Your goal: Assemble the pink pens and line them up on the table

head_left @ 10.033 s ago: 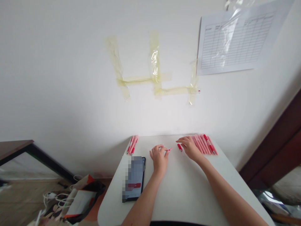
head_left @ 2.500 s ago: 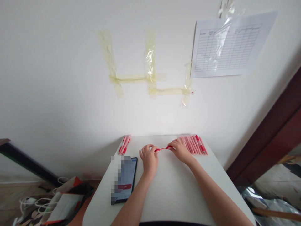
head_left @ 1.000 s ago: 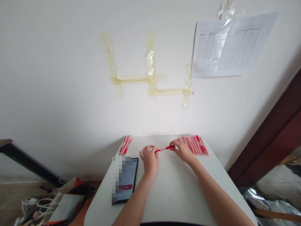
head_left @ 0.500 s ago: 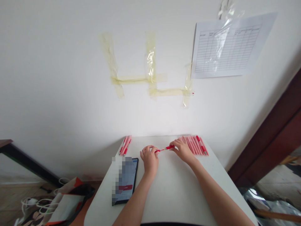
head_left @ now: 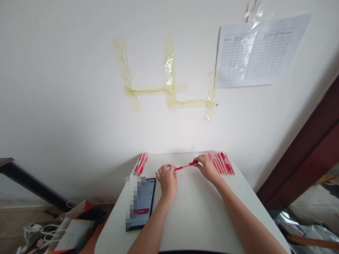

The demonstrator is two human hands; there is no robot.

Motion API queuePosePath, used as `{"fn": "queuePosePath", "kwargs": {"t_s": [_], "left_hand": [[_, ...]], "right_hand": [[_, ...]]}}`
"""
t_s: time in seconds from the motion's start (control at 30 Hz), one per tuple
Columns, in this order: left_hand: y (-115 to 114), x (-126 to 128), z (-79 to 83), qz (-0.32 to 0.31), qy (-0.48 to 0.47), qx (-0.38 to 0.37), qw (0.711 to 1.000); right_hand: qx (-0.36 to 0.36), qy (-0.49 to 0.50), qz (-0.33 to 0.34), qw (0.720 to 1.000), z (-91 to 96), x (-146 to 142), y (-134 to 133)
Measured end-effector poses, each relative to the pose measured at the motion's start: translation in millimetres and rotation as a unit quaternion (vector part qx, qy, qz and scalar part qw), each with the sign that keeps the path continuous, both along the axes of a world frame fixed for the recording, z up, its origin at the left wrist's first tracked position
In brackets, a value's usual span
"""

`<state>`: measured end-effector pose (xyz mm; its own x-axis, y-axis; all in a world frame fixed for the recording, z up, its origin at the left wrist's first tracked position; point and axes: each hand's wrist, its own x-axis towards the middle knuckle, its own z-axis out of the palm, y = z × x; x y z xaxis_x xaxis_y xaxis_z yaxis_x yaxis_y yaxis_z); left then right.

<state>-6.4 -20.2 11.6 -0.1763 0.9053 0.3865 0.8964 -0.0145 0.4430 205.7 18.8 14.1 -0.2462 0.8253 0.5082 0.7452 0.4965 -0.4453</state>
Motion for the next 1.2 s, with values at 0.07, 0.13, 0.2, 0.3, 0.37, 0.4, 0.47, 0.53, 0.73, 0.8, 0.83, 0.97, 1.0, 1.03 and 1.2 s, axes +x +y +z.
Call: {"fn": "queuePosePath", "kwargs": {"t_s": [0.07,0.13,0.2,0.3,0.37,0.4,0.47,0.53,0.73,0.8,0.83,0.97,1.0,1.03,1.2], "left_hand": [[0.7,-0.4,-0.9,0.003,0.002,-0.001,1.000],[1.4,-0.6,-2.1,0.003,0.000,0.001,1.000],[2.3,-1.4,-3.4,-0.003,-0.006,0.009,1.000],[4.0,-3.9,-4.5,-0.016,-0.021,0.032,0.999],[4.8,-5.7,-4.4,-0.019,-0.030,0.048,0.998],[4.9,-6.3,-4.1,-0.017,-0.033,0.053,0.998],[4.6,-6.7,-3.1,-0.014,-0.036,0.057,0.998],[3.9,-6.1,-2.0,-0.013,-0.038,0.058,0.998],[2.6,-4.3,-0.7,-0.017,-0.046,0.050,0.998],[2.6,-4.2,-0.6,-0.017,-0.047,0.045,0.998],[2.5,-4.2,-0.4,-0.016,-0.046,0.042,0.998],[1.1,-3.0,1.0,-0.011,-0.043,0.034,0.998],[0.5,-2.5,1.4,-0.010,-0.043,0.032,0.998],[-0.1,-1.9,1.9,-0.010,-0.043,0.030,0.999],[-1.8,0.2,3.1,-0.003,-0.040,0.020,0.999]], "right_hand": [[0.005,0.001,-0.005,1.000,0.1,2.6,0.7],[0.012,-0.005,-0.007,1.000,-0.3,4.4,1.1],[0.024,-0.017,-0.011,0.999,-1.4,5.1,1.6],[0.033,-0.036,-0.014,0.999,-3.3,5.3,2.6],[0.026,-0.041,-0.013,0.999,-3.9,5.3,2.9],[0.020,-0.042,-0.012,0.999,-3.9,5.4,2.9],[0.006,-0.041,-0.010,0.999,-3.4,5.5,2.6],[-0.005,-0.040,-0.006,0.999,-2.5,5.6,2.0],[-0.010,-0.047,-0.005,0.999,0.4,4.7,0.4],[-0.010,-0.046,-0.005,0.999,0.8,4.6,0.3],[-0.010,-0.046,-0.003,0.999,0.7,4.8,0.3],[-0.003,-0.034,0.002,0.999,-1.2,7.4,1.8],[-0.002,-0.024,0.004,1.000,-2.1,8.3,2.6],[-0.003,-0.011,0.008,1.000,-3.0,9.0,3.4],[-0.034,0.117,0.036,0.992,-4.5,9.2,8.0]]}}
